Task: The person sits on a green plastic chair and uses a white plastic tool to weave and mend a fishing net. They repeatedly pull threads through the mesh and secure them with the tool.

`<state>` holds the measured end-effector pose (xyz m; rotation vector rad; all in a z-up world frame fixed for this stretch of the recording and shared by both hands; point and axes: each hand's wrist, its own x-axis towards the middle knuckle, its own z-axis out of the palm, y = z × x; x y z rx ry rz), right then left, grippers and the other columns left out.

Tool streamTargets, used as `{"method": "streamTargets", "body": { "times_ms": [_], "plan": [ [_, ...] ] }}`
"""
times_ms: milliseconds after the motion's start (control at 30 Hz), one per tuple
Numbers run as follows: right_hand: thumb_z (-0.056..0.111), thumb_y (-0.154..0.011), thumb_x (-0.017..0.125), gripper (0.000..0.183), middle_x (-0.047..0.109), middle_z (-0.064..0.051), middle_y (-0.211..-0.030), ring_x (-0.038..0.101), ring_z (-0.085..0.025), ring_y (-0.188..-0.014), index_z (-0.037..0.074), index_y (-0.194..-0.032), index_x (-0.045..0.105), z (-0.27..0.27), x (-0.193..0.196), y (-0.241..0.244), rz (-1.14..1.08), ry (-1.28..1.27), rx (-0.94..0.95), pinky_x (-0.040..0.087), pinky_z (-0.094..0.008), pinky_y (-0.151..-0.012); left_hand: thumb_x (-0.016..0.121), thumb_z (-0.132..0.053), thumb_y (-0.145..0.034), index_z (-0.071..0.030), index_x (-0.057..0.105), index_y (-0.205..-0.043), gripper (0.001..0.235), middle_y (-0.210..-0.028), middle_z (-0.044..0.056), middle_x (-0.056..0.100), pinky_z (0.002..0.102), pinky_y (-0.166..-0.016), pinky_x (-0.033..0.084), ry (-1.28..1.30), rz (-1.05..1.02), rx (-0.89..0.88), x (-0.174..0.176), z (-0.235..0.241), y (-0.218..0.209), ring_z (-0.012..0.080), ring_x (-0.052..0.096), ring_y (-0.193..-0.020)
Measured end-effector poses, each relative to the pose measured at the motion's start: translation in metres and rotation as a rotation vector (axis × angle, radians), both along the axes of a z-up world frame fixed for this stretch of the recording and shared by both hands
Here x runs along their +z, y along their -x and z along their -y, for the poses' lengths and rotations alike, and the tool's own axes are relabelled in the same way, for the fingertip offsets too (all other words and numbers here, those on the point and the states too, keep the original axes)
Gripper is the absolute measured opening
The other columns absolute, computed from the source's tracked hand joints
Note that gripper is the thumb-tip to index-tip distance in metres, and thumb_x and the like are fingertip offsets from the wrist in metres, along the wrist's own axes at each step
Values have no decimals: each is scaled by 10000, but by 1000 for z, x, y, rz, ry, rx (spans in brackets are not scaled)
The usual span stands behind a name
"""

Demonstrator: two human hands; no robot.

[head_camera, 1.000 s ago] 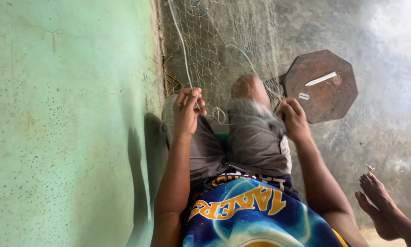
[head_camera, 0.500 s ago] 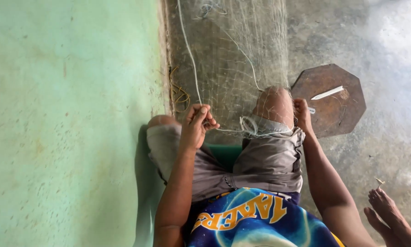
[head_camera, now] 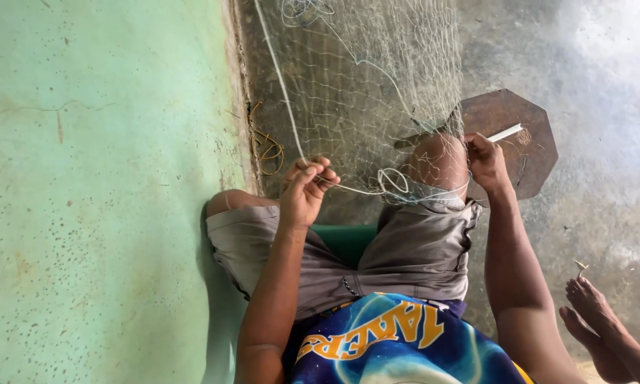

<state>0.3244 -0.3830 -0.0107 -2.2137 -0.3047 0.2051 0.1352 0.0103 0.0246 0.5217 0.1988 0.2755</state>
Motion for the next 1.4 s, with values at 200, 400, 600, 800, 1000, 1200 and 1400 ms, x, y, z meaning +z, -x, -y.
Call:
{"method": "streamTargets", "body": {
  "times_ms": [200, 400, 600, 800, 1000, 1200, 1400],
  "plan": [
    [-13, -1042, 572, 247, 685, -123, -848, 630, -210, -808, 121, -1162, 743, -6, 16, 3, 3, -124, -74, 525, -419, -803, 573, -34, -1018, 80, 655, -1034, 141, -1151, 264, 689, 511, -853, 673, -36, 24, -51, 0, 8, -7, 352, 777, -921],
    [28, -1019, 606, 71, 653, -71, -904, 629, -160, -769, 97, -1004, 613, 24, 15, 9, -22, -557, -554, 533, -277, -701, 588, -9, -1009, 52, 670, -1022, 103, -1153, 236, 705, 491, -853, 683, -31, -24, -84, 8, 4, 3, 323, 782, -901],
    [201, -886, 689, 88, 590, 3, -716, 473, -76, -518, 144, -885, 621, 127, -21, 17, -72, -507, -1205, 349, -245, -442, 611, -75, -1041, 14, 707, -1075, 135, -1184, 186, 682, 427, -874, 666, -160, 8, -137, 39, -3, 4, 287, 727, -947],
    [164, -876, 739, 105, 743, -2, -828, 639, -131, -755, 151, -951, 811, 114, -80, 37, 138, 165, -661, 520, -302, -688, 622, -81, -1031, 5, 724, -1056, 136, -1178, 167, 679, 407, -873, 635, -192, -28, -125, 42, -2, 2, 281, 694, -945],
    [761, -977, 403, 765, 525, -177, -1081, 488, -367, -938, 188, -1457, 564, 29, -34, 79, 261, 578, -140, 407, -503, -823, 635, -82, -1031, 16, 710, -1062, 127, -1148, 183, 689, 393, -842, 658, -201, -37, -99, 44, 3, 2, 263, 718, -923],
    [486, -1060, 481, 495, 520, -135, -1143, 454, -411, -1016, 253, -1484, 586, 43, -69, 110, 443, 534, 13, 352, -520, -920, 670, -58, -997, -1, 690, -1035, 72, -1127, 208, 714, 458, -828, 663, -109, -21, -27, 28, 1, -1, 293, 738, -870],
    [273, -1054, 670, 168, 621, -55, -1114, 449, -291, -1093, 116, -1106, 702, 62, -114, 107, 273, 241, -213, 335, -410, -978, 652, -31, -1028, -18, 714, -1046, 66, -1109, 155, 749, 426, -849, 673, -80, 127, -87, 50, 6, -11, 256, 756, -903]
  ]
}}
